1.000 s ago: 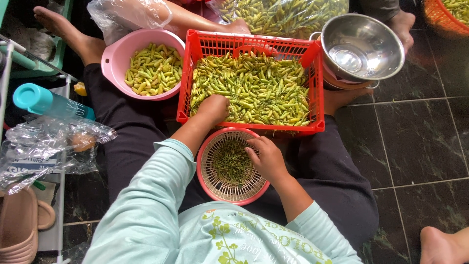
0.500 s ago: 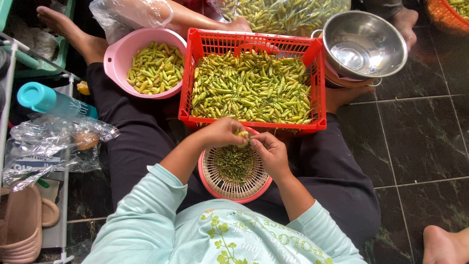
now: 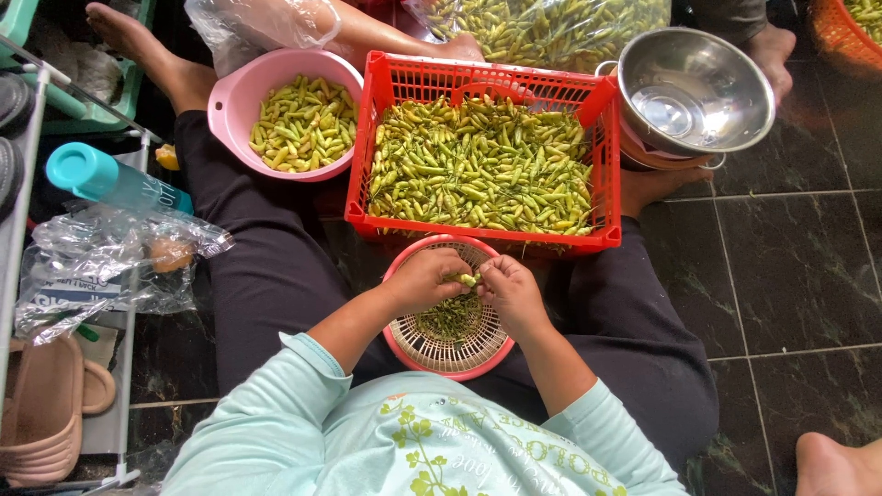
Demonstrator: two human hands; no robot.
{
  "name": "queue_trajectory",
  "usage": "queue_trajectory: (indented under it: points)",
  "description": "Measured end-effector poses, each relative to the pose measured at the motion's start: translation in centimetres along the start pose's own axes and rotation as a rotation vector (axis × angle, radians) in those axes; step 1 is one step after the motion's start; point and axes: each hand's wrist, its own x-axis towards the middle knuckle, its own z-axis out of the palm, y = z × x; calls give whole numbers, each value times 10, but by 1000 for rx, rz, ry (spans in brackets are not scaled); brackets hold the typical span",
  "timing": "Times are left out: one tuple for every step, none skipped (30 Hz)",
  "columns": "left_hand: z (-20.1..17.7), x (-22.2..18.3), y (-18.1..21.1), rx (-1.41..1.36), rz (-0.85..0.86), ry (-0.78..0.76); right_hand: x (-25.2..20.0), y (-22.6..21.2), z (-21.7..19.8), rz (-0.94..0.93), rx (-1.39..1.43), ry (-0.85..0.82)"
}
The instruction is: Removing stems from green chilies by hand and sorting them into a basket while sitting on the floor.
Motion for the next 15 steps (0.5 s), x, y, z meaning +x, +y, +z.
queue_trajectory:
  points:
    - [-3,-1,1,0,-1,4,-3,-5,2,0,-2,-4]
    - [-6,-1,2,-11,-2,2,-6,-10,4,66,35,-2]
    - [-10,-2,3,-23,-3,0,-8,-15,6,132,72,0]
    - [-20,-4,11,-24,-6,7,-7,-15,5,134,68,-5]
    - [-30,-6,19,-182,-121,64,-5,-15,3,117,62,12]
    - [-41,-8,28,-338,-237,118,-5,-14,2,101,60,31]
    - [-56,-9,30,-337,-239,121,-3,-11,1,103,60,27]
    - [-71,-8,33,-385,-230,296,-2,-8,0,50,-17,21]
    - [-86,-6,36,-431,-221,472,0,-6,-2,-4,-94,15]
    - [-112,2,34,-432,-221,469,0,-3,-2,-4,-93,18]
    - [-138,10,31,-317,-249,591,-1,0,-1,-36,-185,-6]
    - [-164,17,29,-200,-277,712,-1,3,1,-65,-276,-31]
    - [-177,26,18,-200,-279,709,-4,2,1,-63,-275,-29]
    - [-192,37,9,117,-422,692,-4,0,1,-27,-281,-63]
    - [-207,47,-1,437,-559,661,-4,-2,1,8,-287,-97]
